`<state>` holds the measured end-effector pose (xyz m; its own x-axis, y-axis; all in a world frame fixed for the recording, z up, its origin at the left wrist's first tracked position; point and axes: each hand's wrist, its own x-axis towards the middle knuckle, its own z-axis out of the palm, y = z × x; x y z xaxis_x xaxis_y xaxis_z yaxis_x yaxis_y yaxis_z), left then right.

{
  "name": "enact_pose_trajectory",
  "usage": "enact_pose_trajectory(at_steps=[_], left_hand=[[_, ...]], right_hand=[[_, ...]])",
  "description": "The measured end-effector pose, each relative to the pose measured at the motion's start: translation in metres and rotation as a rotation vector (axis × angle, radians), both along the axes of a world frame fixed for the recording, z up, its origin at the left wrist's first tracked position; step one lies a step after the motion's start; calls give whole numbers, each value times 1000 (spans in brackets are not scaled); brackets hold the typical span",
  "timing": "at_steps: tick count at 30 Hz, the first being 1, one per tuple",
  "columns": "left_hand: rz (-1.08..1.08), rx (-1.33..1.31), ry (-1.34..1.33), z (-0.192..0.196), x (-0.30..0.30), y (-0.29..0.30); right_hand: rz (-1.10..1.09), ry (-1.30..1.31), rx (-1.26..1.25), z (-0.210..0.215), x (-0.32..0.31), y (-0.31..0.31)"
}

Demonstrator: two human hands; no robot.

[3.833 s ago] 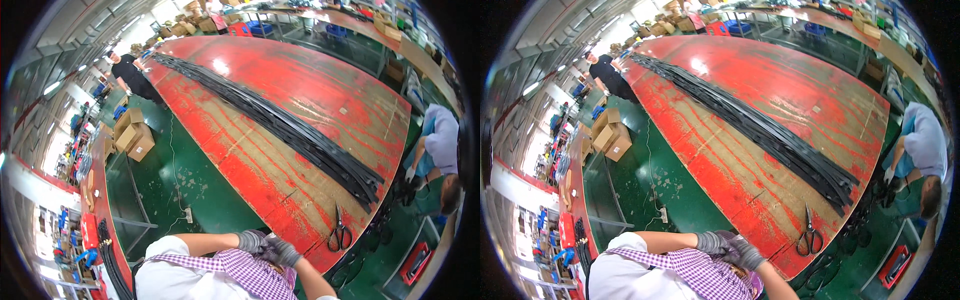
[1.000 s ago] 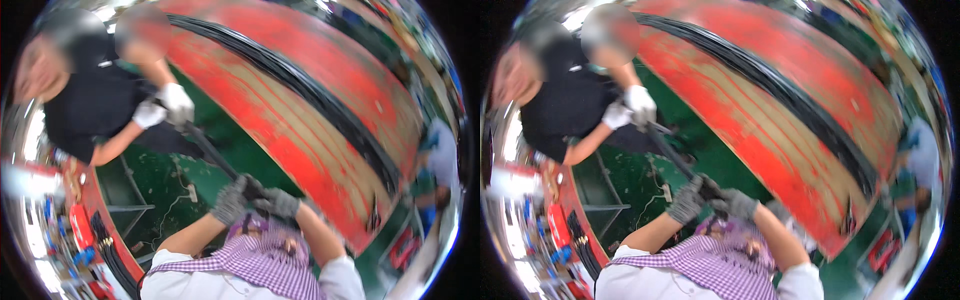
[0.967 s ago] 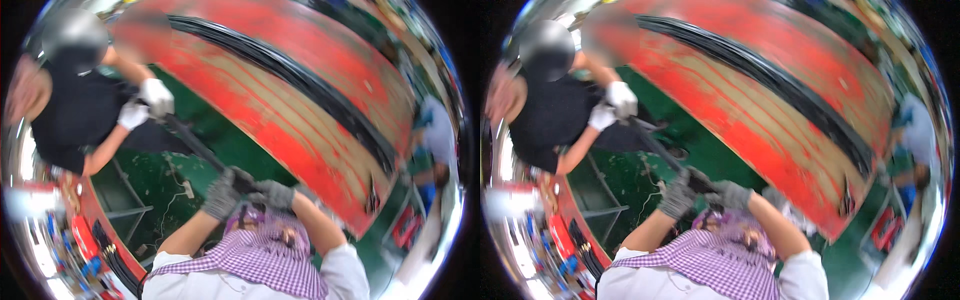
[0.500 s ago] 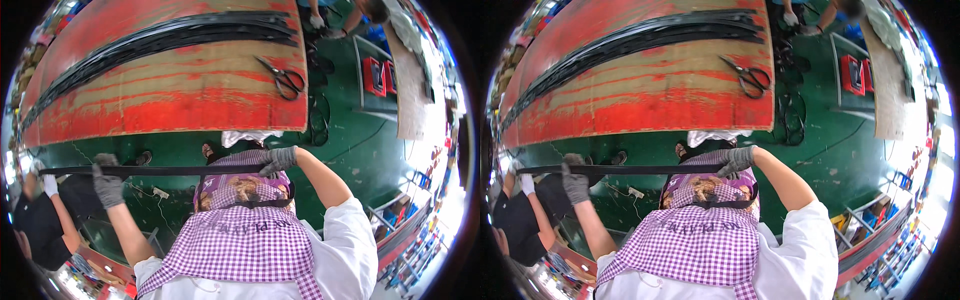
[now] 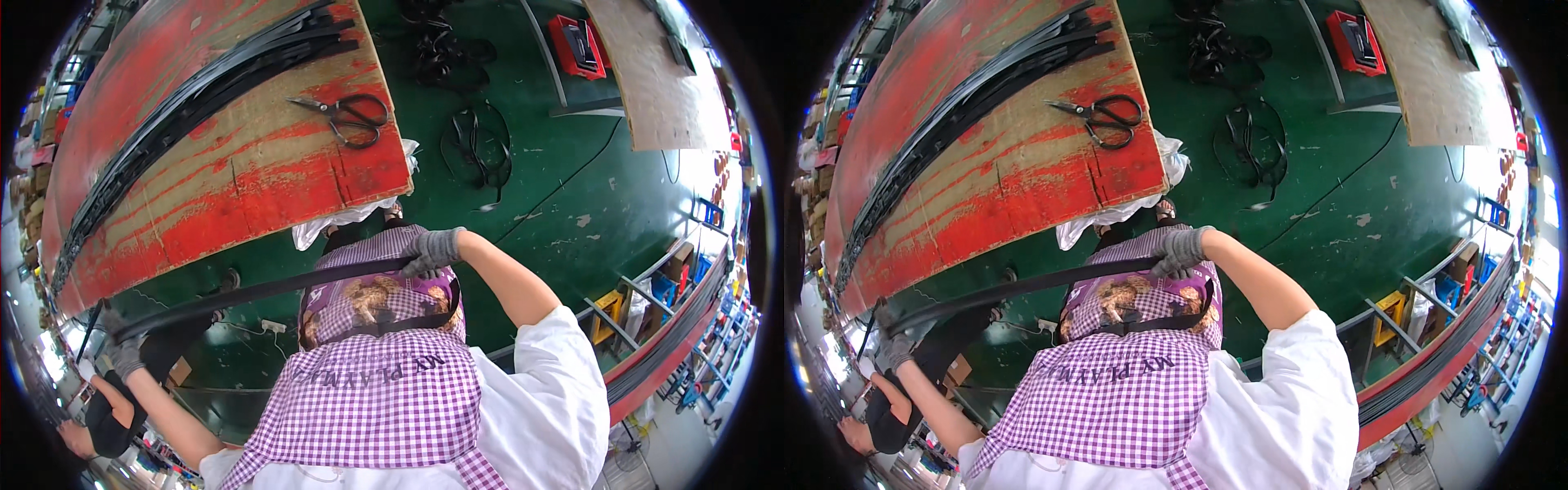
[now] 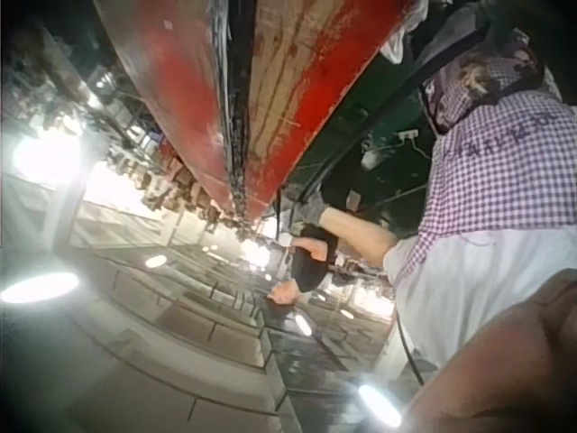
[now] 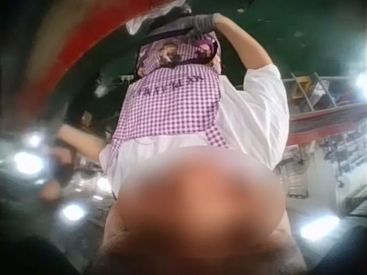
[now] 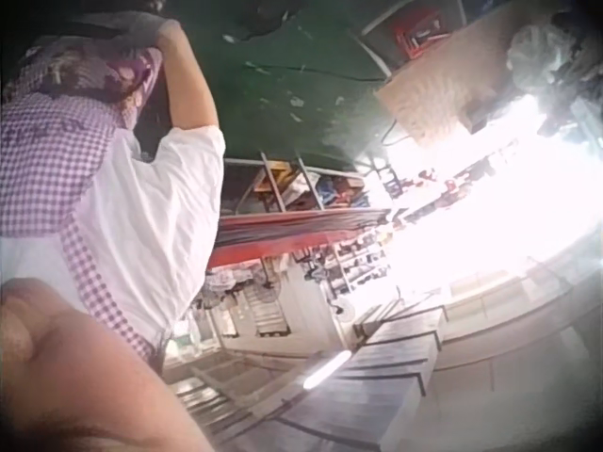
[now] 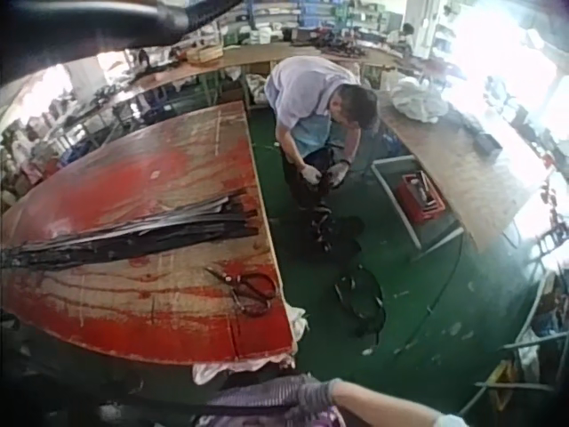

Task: The person measures and cuts long black rubber strips or cables on a red workbench using shears. They repeatedly pull the material from a pile, align it, cut it to a specific length, and place the cut pieces into a blue bin. Other workers are visible in the background performing similar tasks.

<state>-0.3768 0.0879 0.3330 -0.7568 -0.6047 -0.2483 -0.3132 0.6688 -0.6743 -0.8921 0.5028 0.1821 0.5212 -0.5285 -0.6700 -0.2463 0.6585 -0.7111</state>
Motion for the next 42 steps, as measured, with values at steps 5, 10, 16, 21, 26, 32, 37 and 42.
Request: enact_pose_trajectory(at_steps=[5, 10, 16, 21, 26, 32, 37, 42], left_hand=[[87, 72, -69, -24, -122, 71], [-699, -74, -224, -82, -265, 187], [-1253, -1856, -1837, -74, -264, 184], [-1149, -1956, -1882, -53, -258, 208], [-919, -2246, -1780, -66, -231, 181], [-944, -1327, -2842, -23, -5, -7], [-904, -1391, -2593, -31, -4, -14], [-1027, -2338, -2459, -80, -173, 102]], right_hand=[[-161, -143, -380, 32, 28, -16], [-262, -18, -539, 66, 72, -83], [-300, -313, -408, 84, 76, -92], [-356, -464, -100, 88, 81, -117], [-291, -282, -335, 78, 83, -115], [100, 112, -199, 6, -6, -16], [-91, -202, 139, 60, -27, -18], [-193, -154, -260, 84, 56, -112]])
